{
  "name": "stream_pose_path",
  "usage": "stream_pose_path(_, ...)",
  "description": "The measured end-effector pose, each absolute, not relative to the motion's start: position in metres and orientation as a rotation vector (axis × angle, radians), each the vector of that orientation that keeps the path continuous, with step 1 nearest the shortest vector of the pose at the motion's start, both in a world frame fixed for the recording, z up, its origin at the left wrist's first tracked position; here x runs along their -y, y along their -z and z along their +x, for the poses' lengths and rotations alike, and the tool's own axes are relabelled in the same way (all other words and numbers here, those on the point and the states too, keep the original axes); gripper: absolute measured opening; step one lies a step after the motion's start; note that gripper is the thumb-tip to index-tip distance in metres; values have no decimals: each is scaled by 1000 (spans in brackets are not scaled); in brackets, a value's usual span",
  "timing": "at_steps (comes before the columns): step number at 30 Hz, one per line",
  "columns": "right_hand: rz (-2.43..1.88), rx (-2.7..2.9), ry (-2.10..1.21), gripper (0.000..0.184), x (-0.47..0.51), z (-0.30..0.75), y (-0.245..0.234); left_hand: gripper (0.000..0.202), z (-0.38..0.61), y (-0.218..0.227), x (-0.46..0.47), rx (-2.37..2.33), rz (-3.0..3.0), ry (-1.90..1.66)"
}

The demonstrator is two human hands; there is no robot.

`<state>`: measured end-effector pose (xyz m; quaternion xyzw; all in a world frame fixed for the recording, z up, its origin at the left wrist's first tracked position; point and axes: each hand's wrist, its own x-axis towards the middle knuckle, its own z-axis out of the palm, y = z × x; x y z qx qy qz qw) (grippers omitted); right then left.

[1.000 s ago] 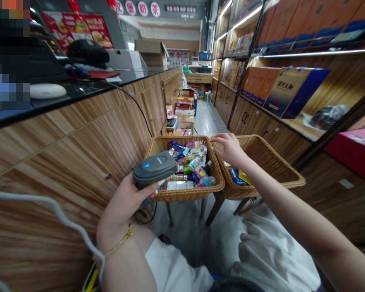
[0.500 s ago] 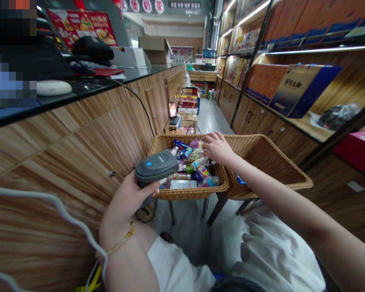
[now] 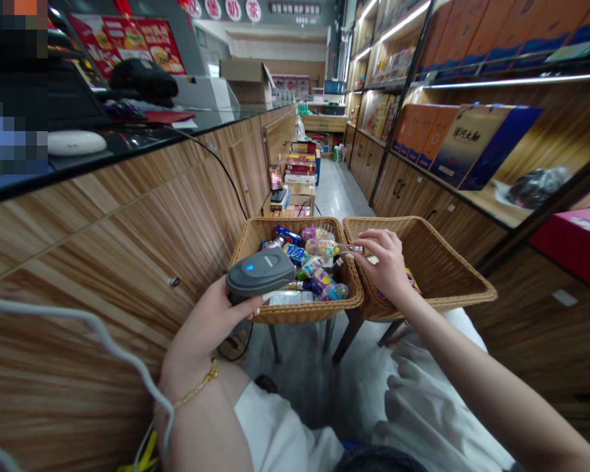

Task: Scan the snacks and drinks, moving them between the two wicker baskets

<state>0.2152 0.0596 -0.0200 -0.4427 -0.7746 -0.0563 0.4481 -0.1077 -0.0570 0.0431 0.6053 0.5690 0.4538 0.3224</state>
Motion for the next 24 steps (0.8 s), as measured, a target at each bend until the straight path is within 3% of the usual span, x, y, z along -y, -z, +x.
stream_pose_path(16, -1075, 1806, 142, 22, -50, 216, 16, 34, -104, -43, 56, -1475, 1579, -1150)
stream_pose_path(24, -984, 1759, 230, 13, -56, 217, 22, 33, -105, -42, 54, -1460, 1555, -1178)
